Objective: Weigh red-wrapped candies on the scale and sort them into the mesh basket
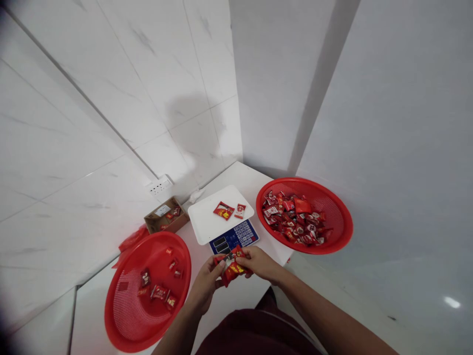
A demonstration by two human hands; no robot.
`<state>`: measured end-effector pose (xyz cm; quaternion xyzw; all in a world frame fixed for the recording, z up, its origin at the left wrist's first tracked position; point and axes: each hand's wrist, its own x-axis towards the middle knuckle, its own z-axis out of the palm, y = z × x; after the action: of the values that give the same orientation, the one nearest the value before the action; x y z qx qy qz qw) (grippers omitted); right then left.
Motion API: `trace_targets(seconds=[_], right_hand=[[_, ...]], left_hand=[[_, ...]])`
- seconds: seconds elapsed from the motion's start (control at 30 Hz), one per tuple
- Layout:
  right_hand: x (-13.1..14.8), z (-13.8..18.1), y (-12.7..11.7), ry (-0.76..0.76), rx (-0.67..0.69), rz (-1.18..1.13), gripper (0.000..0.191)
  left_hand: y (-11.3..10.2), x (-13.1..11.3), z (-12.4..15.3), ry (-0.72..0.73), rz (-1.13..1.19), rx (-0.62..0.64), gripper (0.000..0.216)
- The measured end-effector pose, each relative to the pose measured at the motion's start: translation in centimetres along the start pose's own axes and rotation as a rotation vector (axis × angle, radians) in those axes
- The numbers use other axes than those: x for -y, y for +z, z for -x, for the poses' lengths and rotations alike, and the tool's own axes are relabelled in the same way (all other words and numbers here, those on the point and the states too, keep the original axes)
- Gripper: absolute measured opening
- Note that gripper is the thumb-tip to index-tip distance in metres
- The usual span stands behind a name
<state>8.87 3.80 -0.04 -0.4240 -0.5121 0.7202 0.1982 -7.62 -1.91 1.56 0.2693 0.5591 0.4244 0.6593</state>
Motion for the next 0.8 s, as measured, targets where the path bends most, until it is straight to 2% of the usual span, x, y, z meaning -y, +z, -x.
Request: trace_targets(seconds=[0.13,0.3,0.5,0.6,0.67,0.8], right_hand=[[-0.2,0.0,0.1,0.014,0.041,0.017,0.033],[-1.2,-0.3,-0.2,0.071,-0.119,-0.099,0.044],[-1.9,0.0,-1.4,0.105,-0.154,-0.066,0.047],[-2.0,0.2,-1.8,0.106,-0.166,-0.053,0.047],[-2.3,0.3,-2.1,0.103,-0.174,-0.045,0.047],[-3.7,0.5,-3.5,0.102,-0.201,-0.015,0.044]], left_hand=[[-0.6,0.9,-0.6,-0.027,-0.021,-0.003,0.041],[-2.0,1.7,-2.8,-0.102,0.222,-0.154,0.027],[-3.3,-1.5,-7.2,0.014,0.375,-0.302,0.010],[-3.5,-2.5,-8.5,0.009,0.397,-0.328,0.014],[-3.6,-2.0,-8.5,-0.062,0.383,-0.333,0.019],[-3.3,0.9,-6.6,-0.214,0.347,-0.295,0.024]])
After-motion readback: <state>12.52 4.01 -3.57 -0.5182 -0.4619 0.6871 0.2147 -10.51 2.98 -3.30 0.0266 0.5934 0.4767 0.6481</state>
